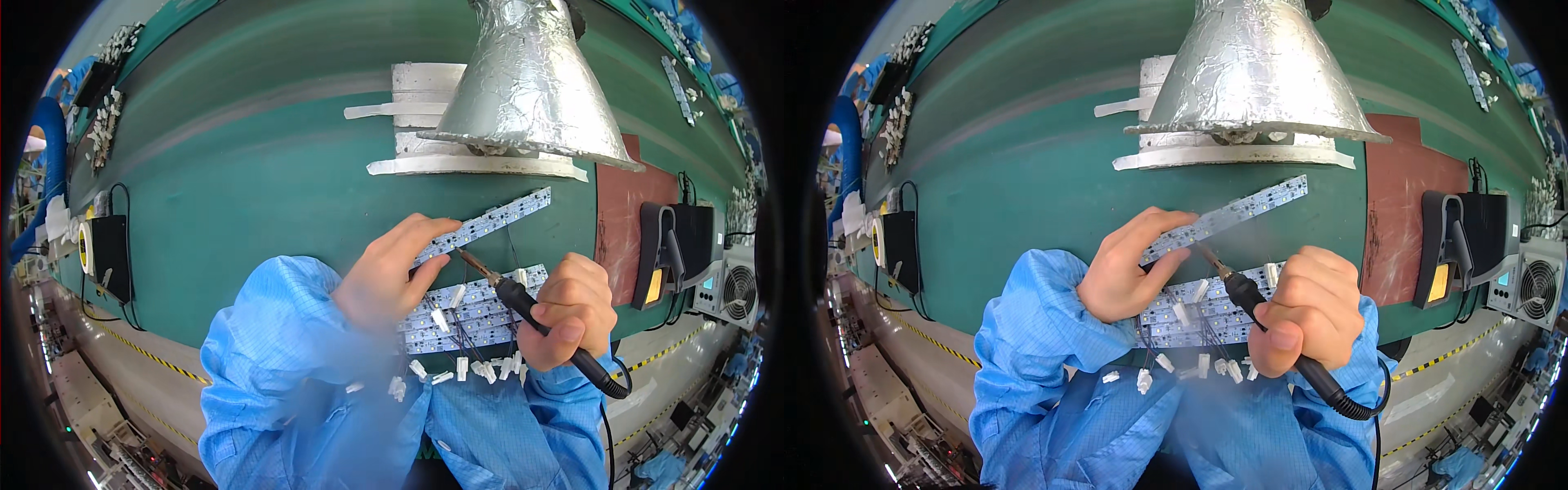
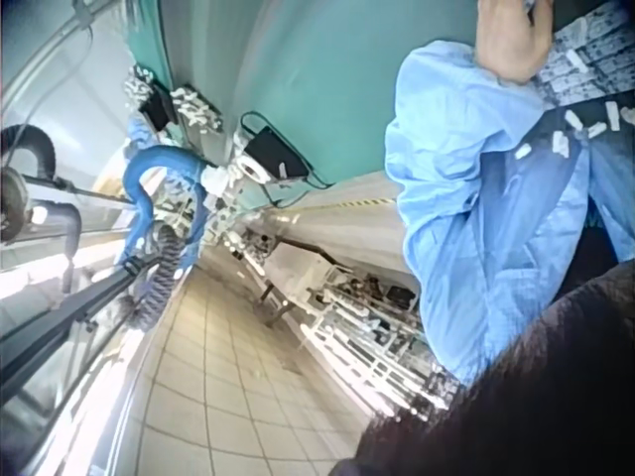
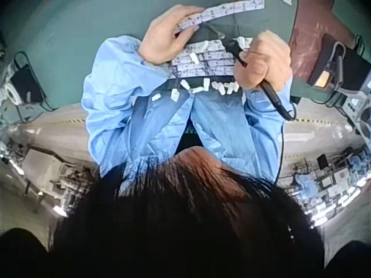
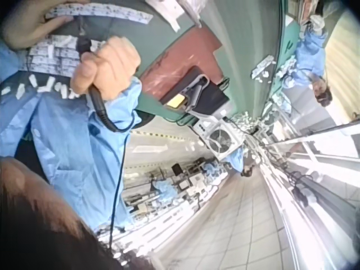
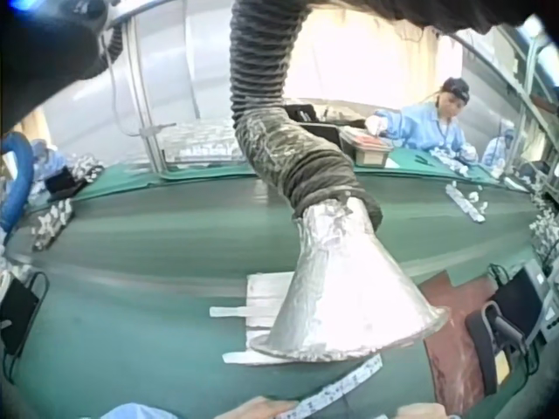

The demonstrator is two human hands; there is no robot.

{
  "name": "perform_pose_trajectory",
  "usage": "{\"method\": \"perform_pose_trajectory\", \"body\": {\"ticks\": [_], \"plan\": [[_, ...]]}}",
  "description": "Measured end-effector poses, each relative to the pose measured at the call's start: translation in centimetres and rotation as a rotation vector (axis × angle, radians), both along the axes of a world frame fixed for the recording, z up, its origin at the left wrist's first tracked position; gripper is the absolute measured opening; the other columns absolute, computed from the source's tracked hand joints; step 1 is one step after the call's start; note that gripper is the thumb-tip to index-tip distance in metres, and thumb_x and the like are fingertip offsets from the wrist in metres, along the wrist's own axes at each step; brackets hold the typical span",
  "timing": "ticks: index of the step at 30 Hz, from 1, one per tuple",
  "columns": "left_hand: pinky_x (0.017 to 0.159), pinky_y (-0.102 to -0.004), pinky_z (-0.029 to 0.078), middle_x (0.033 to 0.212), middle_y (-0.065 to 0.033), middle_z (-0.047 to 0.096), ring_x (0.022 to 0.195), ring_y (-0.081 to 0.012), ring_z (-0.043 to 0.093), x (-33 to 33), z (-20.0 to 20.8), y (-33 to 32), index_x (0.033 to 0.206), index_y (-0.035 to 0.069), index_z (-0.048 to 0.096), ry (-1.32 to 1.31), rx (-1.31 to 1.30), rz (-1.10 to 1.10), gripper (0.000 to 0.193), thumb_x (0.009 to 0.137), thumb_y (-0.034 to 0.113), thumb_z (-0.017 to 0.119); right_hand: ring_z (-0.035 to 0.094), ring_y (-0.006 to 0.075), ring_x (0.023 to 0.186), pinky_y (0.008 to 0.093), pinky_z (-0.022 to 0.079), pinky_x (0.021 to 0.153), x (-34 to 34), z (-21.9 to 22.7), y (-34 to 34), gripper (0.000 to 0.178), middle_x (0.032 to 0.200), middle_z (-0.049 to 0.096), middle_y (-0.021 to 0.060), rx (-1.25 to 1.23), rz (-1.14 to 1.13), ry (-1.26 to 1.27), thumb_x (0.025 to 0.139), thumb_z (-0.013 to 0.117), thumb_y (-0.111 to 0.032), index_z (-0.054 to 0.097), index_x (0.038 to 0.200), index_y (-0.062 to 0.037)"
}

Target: Soldering electronic components onto PCB strips at an assembly station.

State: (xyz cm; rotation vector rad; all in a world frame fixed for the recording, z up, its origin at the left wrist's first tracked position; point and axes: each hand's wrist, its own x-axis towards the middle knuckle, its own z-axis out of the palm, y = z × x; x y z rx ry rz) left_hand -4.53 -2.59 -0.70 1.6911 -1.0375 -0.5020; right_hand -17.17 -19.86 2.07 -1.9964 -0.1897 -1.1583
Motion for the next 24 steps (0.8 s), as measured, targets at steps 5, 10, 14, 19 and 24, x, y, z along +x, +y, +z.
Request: {"method": "perform_pose_trajectory", "body": {"ticks": [5, 10, 14, 19, 24], "plan": [[0.080, -0.0389, 0.052, 0.107, -0.0187, 0.066, 0.093, -0.0368, 0.065, 0.00, 0.13, 0.08, 0.121, -0.001, 0.061, -0.008, 0.025, 0.002, 0.038, 0.084, -0.003, 0.069, 0.038, 0.0148, 0.038, 0.0320, 0.026, 0.041, 0.09, -0.02, 0.07, 0.039, 0.049, 0.041, 0.0020, -0.003, 0.009, 0.006, 0.102, 0.043, -0.022, 0.041, 0.065, -0.0086], [0.080, -0.0391, 0.052, 0.107, -0.0186, 0.066, 0.093, -0.0368, 0.065, -0.14, 0.36, 0.01, 0.121, -0.001, 0.061, 0.004, 0.036, 0.010, 0.038, 0.084, -0.003, 0.069, 0.038, 0.0147, 0.039, 0.0316, 0.026, 0.041, -0.15, 0.13, -0.17, 0.038, 0.050, 0.042, 0.0018, -0.020, 0.022, 0.020, 0.102, 0.044, -0.022, 0.042, 0.066, -0.0083], [0.080, -0.0391, 0.052, 0.107, -0.0185, 0.066, 0.093, -0.0365, 0.065, -0.17, 0.01, -0.03, 0.120, -0.001, 0.061, -0.002, 0.020, 0.017, 0.037, 0.084, -0.003, 0.069, 0.038, 0.0145, 0.039, 0.0315, 0.027, 0.041, -0.13, 0.09, -0.18, 0.037, 0.051, 0.042, 0.0017, -0.027, 0.025, 0.034, 0.101, 0.045, -0.021, 0.042, 0.066, -0.0082], [0.080, -0.0390, 0.052, 0.107, -0.0185, 0.066, 0.092, -0.0365, 0.065, -0.21, 0.02, -0.01, 0.120, -0.001, 0.061, -0.006, 0.020, 0.019, 0.037, 0.084, -0.003, 0.069, 0.038, 0.0143, 0.039, 0.0313, 0.027, 0.042, -0.04, -0.01, -0.17, 0.037, 0.050, 0.042, 0.0015, -0.018, 0.030, 0.020, 0.101, 0.045, -0.020, 0.042, 0.066, -0.0081], [0.081, -0.0389, 0.052, 0.106, -0.0184, 0.066, 0.092, -0.0365, 0.065, -0.16, 0.17, 0.05, 0.120, 0.000, 0.061, 0.020, 0.029, 0.023, 0.036, 0.085, -0.001, 0.069, 0.036, 0.0124, 0.038, 0.0311, 0.026, 0.041, -0.08, 0.23, -0.65, 0.040, 0.049, 0.042, 0.0011, 0.061, 0.005, -0.053, 0.102, 0.042, -0.025, 0.043, 0.066, -0.0085]]}}
